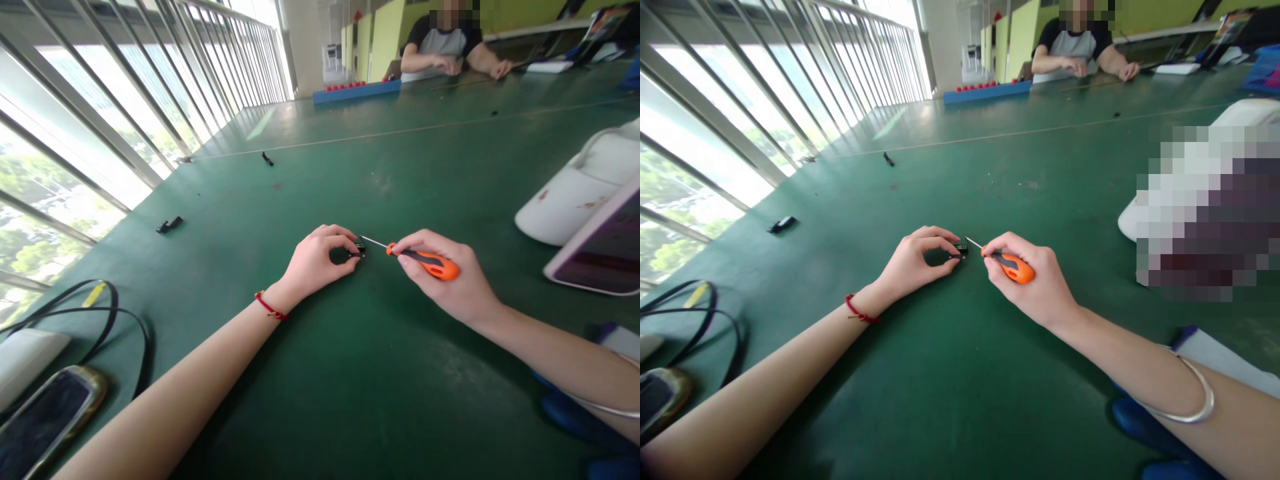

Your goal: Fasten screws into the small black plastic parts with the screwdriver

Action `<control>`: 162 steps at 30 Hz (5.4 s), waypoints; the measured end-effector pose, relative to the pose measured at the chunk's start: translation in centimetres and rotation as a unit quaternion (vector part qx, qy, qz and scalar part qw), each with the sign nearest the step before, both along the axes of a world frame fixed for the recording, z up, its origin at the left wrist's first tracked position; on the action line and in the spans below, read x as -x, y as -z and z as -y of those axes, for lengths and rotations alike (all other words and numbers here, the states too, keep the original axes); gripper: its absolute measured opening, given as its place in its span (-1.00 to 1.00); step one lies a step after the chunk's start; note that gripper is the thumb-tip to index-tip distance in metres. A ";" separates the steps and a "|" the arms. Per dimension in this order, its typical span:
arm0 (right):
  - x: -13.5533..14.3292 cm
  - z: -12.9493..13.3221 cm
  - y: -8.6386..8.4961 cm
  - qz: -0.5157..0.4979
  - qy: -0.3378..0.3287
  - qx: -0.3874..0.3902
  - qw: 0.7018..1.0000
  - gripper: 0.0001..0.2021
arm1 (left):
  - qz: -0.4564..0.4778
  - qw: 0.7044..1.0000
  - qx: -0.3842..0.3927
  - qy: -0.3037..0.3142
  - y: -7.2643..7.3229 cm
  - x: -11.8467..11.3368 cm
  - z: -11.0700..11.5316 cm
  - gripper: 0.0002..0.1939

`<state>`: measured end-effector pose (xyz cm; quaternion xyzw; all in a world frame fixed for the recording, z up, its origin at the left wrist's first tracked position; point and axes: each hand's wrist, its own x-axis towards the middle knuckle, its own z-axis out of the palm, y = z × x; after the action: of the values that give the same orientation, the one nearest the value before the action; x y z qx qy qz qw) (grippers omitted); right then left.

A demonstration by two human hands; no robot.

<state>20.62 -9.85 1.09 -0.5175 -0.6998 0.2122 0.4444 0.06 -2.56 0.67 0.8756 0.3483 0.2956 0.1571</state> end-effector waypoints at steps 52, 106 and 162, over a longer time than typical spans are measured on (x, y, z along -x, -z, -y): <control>0.0 0.0 0.2 0.015 -0.053 0.043 0.998 -0.85 | -0.091 0.799 0.123 -0.582 -3.6 24.0 -0.1 -0.61; 0.2 0.9 -0.6 -0.007 0.028 -0.134 0.990 -0.94 | 0.064 0.994 0.061 -0.065 0.1 -1.3 -1.2 -0.84; 0.4 0.6 -0.4 -0.105 0.043 -0.185 0.976 -0.64 | 0.036 0.998 0.018 -0.049 0.3 -1.2 -1.0 -0.87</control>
<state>20.24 -10.46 1.49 -0.4314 -0.6532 0.1130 0.6120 1.26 -1.52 0.41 0.8433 0.3905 0.3274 0.1708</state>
